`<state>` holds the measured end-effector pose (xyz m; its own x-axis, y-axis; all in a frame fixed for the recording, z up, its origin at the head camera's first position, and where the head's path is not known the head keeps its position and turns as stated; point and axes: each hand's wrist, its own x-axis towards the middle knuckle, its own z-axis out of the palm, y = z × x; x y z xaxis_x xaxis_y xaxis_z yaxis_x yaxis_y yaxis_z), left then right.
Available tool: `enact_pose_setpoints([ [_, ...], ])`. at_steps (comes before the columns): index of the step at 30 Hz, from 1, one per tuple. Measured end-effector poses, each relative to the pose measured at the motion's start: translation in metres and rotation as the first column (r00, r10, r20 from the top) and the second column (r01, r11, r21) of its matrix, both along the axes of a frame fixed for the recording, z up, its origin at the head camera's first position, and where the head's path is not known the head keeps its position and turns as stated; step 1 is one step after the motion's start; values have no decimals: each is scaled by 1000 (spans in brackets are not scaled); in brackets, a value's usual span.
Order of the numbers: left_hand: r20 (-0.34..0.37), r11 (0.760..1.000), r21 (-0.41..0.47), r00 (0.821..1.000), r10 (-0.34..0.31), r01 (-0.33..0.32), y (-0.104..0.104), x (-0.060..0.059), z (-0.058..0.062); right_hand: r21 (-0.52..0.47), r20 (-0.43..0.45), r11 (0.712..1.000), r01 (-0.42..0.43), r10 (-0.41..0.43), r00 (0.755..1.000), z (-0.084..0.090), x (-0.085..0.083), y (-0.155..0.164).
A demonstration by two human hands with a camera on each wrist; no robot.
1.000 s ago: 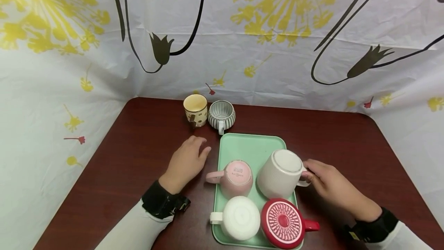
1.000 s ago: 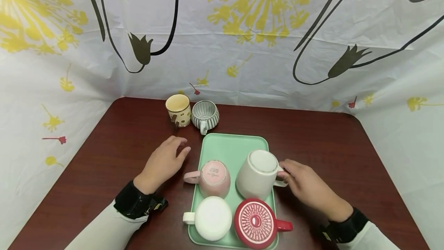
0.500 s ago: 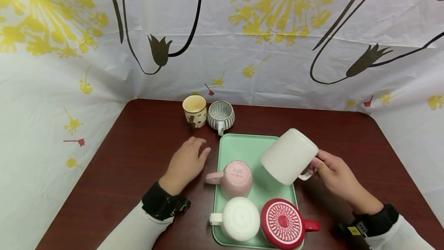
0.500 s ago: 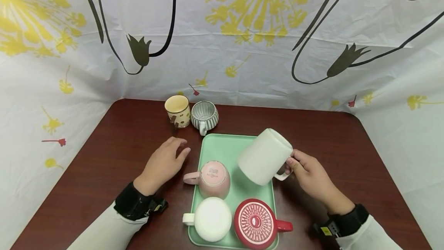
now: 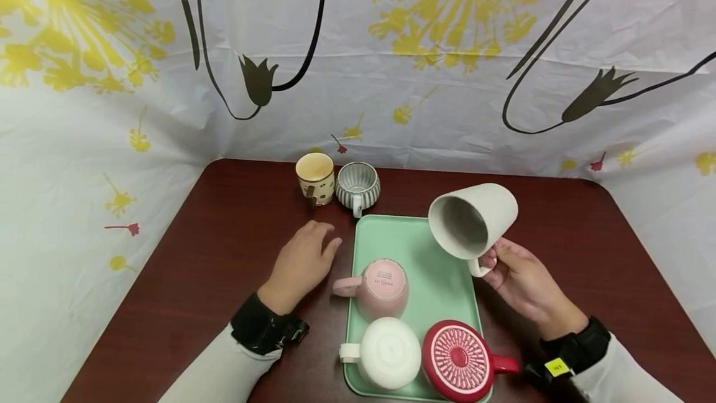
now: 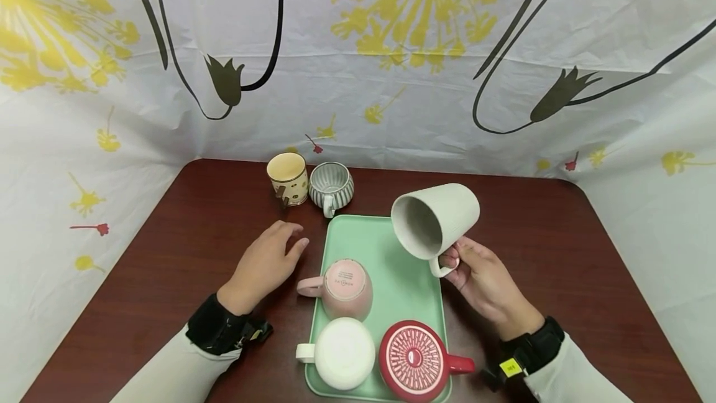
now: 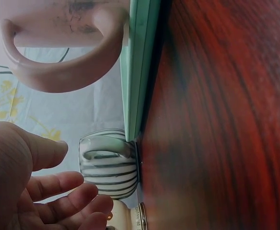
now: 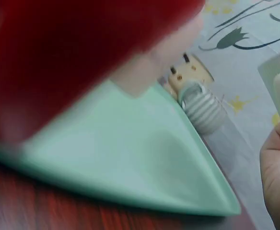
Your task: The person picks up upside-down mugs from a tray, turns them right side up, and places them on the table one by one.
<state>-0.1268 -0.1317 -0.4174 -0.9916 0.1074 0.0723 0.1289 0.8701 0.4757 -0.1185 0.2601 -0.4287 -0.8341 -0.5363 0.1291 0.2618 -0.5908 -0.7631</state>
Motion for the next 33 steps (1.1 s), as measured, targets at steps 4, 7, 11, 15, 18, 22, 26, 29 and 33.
enact_pose_setpoints([
  [4, -4, 1000, -7, 1000, -9, 9, 0, 0, 0, -206, 133, 975, -78, 107, 985, -5, -6, -3],
  [7, -12, 1000, -14, 1000, -17, 17, 1, 1, 1, -273, 180, 958, -94, 147, 973, -9, -8, -4],
  [11, -17, 1000, -9, 1000, -26, 25, 3, 3, 3, -300, 210, 949, -101, 169, 963, -12, -9, -5],
  [15, -23, 999, 12, 999, -36, 37, 6, 4, 5, -311, 229, 944, -110, 186, 955, -11, -9, -8],
  [18, -28, 998, 37, 999, -45, 46, 9, 6, 9, -308, 228, 943, -126, 202, 952, -7, -9, -12],
  [22, -65, 992, 101, 995, -73, 79, 17, 9, 20, -302, 216, 941, -152, 223, 951, 4, -10, -18],
  [26, -125, 973, 172, 983, -134, 154, 28, 15, 36, -289, 215, 943, -164, 231, 949, 21, -9, -27],
  [29, -138, 948, 223, 970, -200, 227, 39, 20, 51, -270, 226, 950, -155, 219, 949, 34, -8, -36],
  [33, -100, 902, 295, 949, -300, 316, 55, 23, 71, -245, 260, 962, -120, 184, 948, 48, -8, -47],
])
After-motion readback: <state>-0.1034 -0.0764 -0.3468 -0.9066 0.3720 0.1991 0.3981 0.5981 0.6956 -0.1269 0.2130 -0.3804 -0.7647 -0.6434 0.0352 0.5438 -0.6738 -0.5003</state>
